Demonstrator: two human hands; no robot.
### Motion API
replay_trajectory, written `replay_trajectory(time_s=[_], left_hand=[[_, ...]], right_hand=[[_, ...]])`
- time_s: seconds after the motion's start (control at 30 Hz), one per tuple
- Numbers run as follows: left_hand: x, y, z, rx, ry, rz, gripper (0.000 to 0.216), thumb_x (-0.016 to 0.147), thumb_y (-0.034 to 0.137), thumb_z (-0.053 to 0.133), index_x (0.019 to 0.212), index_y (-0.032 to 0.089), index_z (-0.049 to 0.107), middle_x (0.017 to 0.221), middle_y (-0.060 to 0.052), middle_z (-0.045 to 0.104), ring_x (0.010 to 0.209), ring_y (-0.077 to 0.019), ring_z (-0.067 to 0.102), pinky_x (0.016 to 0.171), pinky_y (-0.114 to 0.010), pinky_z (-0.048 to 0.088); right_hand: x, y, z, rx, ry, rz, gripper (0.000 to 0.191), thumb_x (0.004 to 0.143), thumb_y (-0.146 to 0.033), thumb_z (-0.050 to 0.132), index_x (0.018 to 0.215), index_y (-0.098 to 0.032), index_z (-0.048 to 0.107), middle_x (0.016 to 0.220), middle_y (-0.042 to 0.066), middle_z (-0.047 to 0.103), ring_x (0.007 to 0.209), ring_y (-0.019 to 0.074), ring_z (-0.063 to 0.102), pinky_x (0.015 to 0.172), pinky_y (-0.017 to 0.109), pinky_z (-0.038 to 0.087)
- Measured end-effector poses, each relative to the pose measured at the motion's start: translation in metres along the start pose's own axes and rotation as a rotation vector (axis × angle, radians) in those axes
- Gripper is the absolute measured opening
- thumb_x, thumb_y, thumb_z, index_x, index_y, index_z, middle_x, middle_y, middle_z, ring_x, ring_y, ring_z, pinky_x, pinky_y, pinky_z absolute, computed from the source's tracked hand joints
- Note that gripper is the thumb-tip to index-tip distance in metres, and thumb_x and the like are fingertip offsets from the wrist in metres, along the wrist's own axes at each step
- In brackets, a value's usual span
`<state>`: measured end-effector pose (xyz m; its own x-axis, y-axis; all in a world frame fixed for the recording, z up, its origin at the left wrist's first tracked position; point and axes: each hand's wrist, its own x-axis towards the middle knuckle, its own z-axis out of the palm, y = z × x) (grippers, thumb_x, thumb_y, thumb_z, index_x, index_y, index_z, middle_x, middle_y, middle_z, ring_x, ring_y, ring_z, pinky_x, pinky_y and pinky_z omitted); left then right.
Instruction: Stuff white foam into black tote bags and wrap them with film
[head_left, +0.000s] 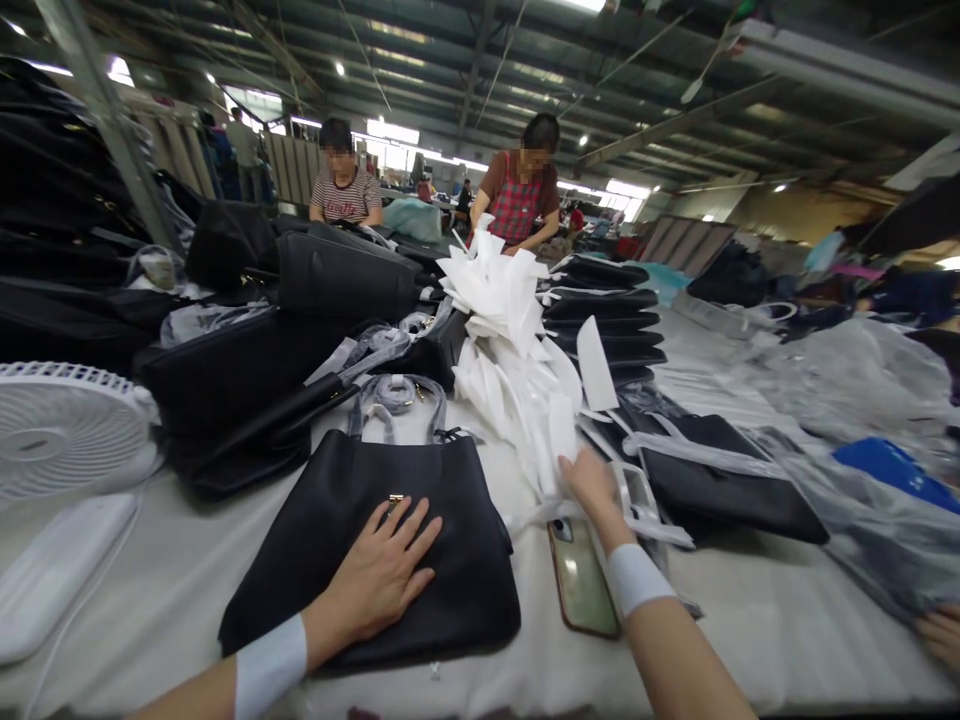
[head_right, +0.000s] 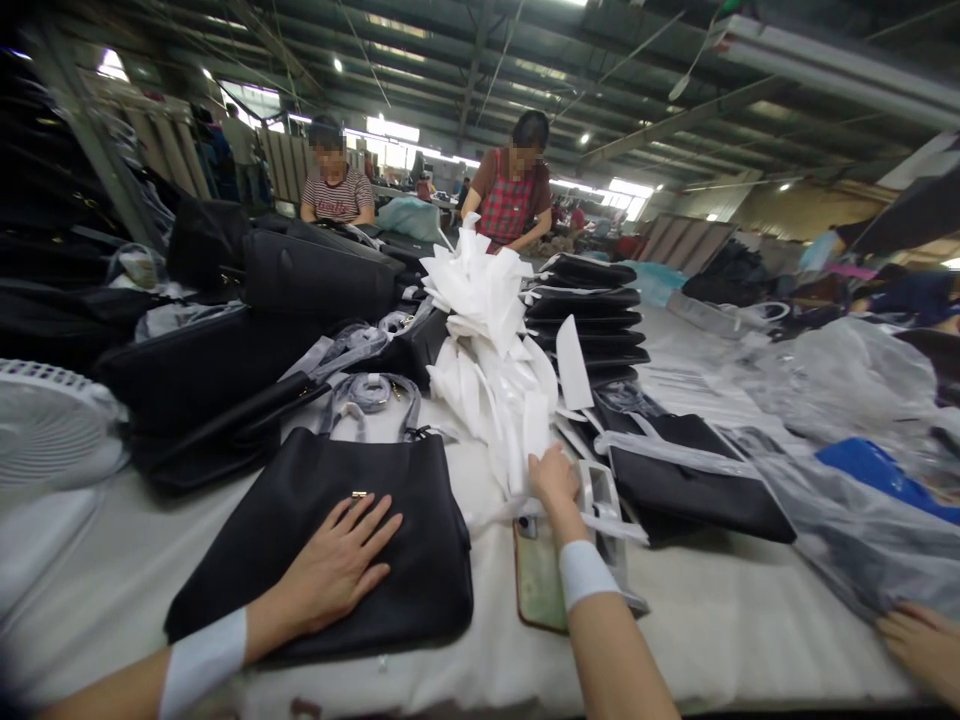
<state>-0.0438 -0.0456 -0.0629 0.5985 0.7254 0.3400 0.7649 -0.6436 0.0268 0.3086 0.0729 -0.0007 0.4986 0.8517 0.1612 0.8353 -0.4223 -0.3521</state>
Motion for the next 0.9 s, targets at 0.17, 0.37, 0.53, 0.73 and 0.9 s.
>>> replay_trajectory(time_s=[0.17,0.37,0.53,0.73,0.9], left_hand=[[0.001,0.001,-0.004,-0.006,-0.016,-0.003,0.056,0.092,0.044,0.048,0.145,0.029,0.036,0.149,-0.009,0.040,0.133,-0.0317,0.039,0.108,-0.051,0.030],[0.004,0.000,-0.003,-0.034,-0.061,-0.014,0.051,0.094,0.044,0.045,0.142,0.027,0.041,0.147,-0.009,0.044,0.125,-0.0314,0.045,0.102,-0.051,0.035],[0.038,-0.007,-0.013,-0.092,-0.159,-0.002,0.053,0.090,0.039,0.054,0.140,0.026,0.042,0.150,-0.013,0.037,0.110,-0.0309,0.056,0.089,-0.046,0.047],[0.130,-0.014,-0.027,-0.276,-0.519,0.296,0.096,0.064,0.028,0.081,0.145,0.033,0.031,0.158,-0.011,0.018,0.113,-0.0278,0.061,0.087,-0.031,0.050],[0.164,-0.013,-0.027,-0.181,-0.570,0.322,0.086,0.046,0.040,0.089,0.123,0.026,0.052,0.131,-0.010,0.049,0.096,-0.0297,0.064,0.074,-0.035,0.054]], right_hand=[[0.003,-0.011,0.015,0.052,0.013,0.001,0.062,0.074,-0.022,0.067,0.128,0.001,0.048,0.103,0.026,0.066,0.098,0.0336,0.063,0.082,0.039,0.046],[-0.022,-0.025,-0.040,0.203,0.307,-0.063,0.039,0.093,-0.039,0.039,0.111,-0.011,0.059,0.115,0.021,0.061,0.112,0.0296,0.053,0.094,0.041,0.038],[-0.097,-0.029,-0.041,0.816,-0.027,-0.148,0.041,0.083,-0.043,0.047,0.114,-0.016,0.052,0.094,0.010,0.070,0.079,0.0216,0.064,0.072,0.032,0.049],[-0.160,-0.027,0.009,0.550,-0.090,-0.058,0.039,0.077,-0.031,0.041,0.111,-0.016,0.053,0.105,0.014,0.067,0.094,0.0281,0.063,0.083,0.039,0.047],[-0.160,-0.027,0.009,0.361,0.014,-0.041,0.042,0.081,-0.032,0.038,0.117,-0.015,0.052,0.091,0.013,0.068,0.079,0.0280,0.064,0.072,0.036,0.046]])
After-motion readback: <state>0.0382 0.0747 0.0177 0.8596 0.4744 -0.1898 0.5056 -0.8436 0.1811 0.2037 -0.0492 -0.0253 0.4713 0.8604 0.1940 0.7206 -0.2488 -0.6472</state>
